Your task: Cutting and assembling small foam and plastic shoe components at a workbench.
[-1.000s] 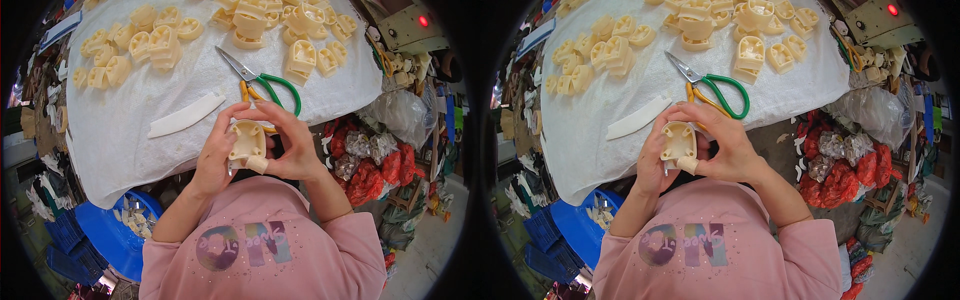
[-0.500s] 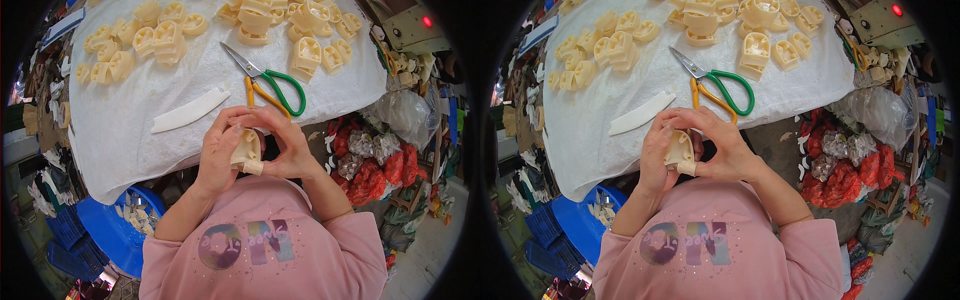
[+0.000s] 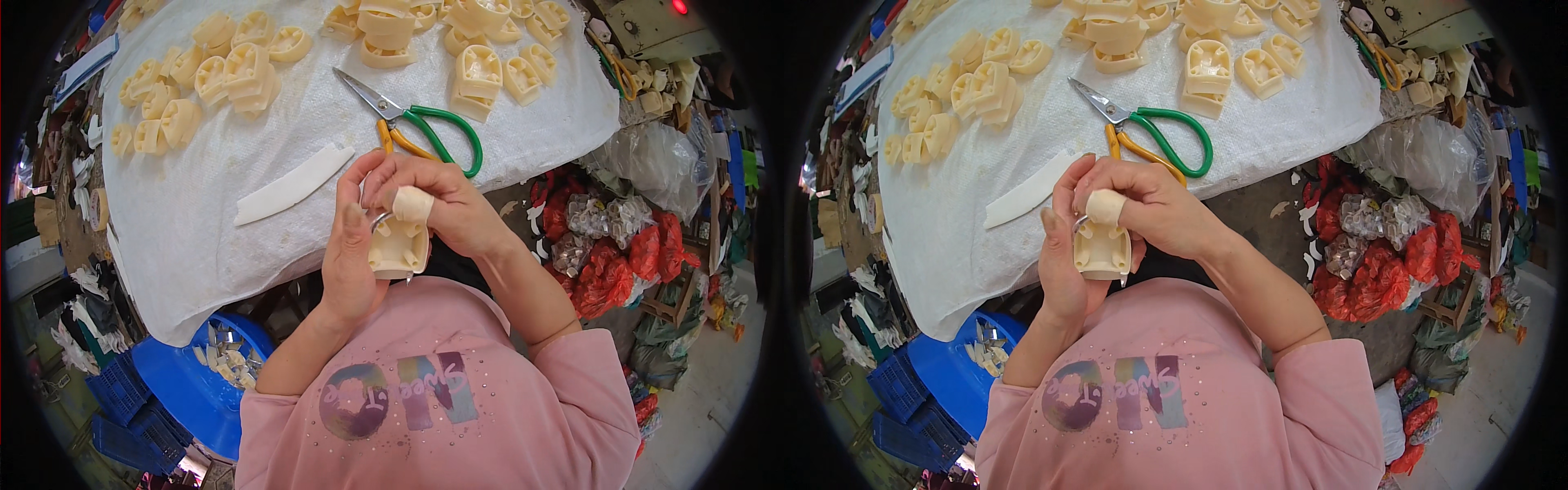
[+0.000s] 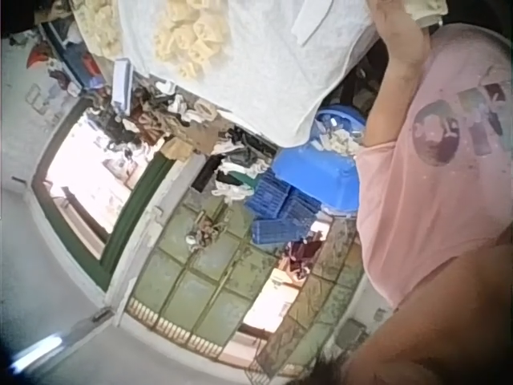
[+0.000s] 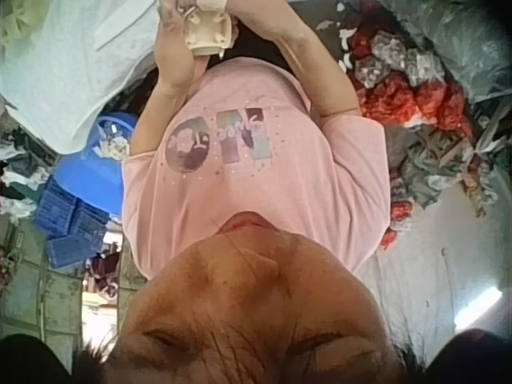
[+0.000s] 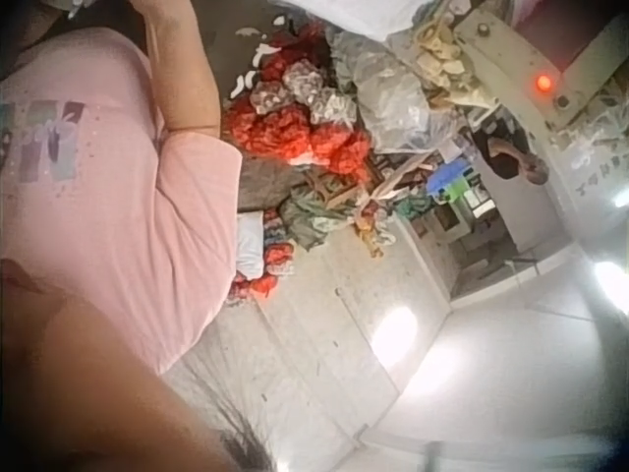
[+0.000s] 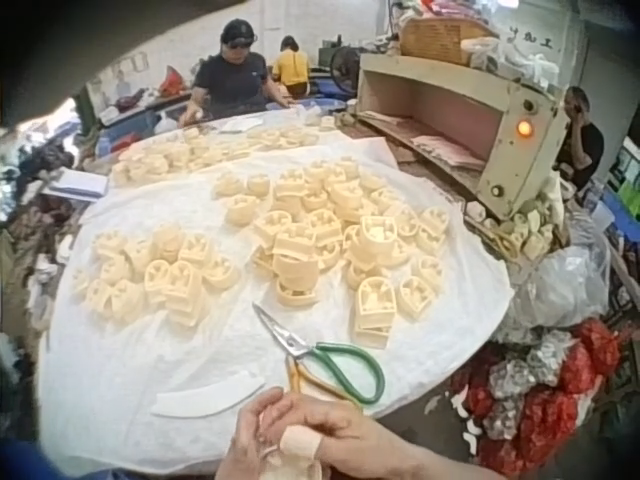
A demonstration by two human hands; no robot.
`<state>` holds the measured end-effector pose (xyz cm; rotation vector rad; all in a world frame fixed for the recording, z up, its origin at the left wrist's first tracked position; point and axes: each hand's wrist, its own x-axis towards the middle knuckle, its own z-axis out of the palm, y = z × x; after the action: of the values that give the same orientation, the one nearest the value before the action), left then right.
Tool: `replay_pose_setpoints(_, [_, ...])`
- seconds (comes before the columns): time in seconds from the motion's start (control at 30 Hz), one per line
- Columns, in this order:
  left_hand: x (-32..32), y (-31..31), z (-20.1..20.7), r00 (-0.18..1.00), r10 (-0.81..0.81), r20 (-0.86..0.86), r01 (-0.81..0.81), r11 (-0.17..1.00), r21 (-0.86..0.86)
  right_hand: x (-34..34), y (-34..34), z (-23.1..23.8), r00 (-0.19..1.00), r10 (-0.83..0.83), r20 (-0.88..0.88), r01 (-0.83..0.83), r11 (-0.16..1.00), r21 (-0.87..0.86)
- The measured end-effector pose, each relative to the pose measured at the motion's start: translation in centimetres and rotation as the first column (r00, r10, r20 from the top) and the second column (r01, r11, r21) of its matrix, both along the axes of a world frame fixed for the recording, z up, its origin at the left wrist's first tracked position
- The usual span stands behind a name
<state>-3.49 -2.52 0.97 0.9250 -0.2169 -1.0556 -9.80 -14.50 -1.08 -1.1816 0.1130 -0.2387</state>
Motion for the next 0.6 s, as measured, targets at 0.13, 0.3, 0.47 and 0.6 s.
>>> replay_pose_setpoints(0.13, [-0.5,-0.4,0.1,0.994,0.075,0.084,-0.071,0.996,-0.050,-0.6,0.6,-0.3,1.000,-0.023,-0.015,0.020,0.987,-0.159])
replay_pose_setpoints(0.3, [-0.2,-0.4,0.0,0.977,0.173,0.128,-0.167,0.985,-0.051,-0.2,2.6,-1.2,0.935,-0.242,0.260,0.330,0.864,-0.381])
replay_pose_setpoints(0.47, [0.3,-0.7,0.6,0.964,0.262,0.040,-0.259,0.964,-0.066,-0.5,3.3,-0.7,0.960,-0.218,0.178,0.261,0.926,-0.274])
replay_pose_setpoints(0.6, [0.1,-0.7,0.8,0.972,0.236,0.004,-0.235,0.970,-0.054,-0.7,3.0,-0.7,0.979,-0.151,0.136,0.159,0.986,-0.049])
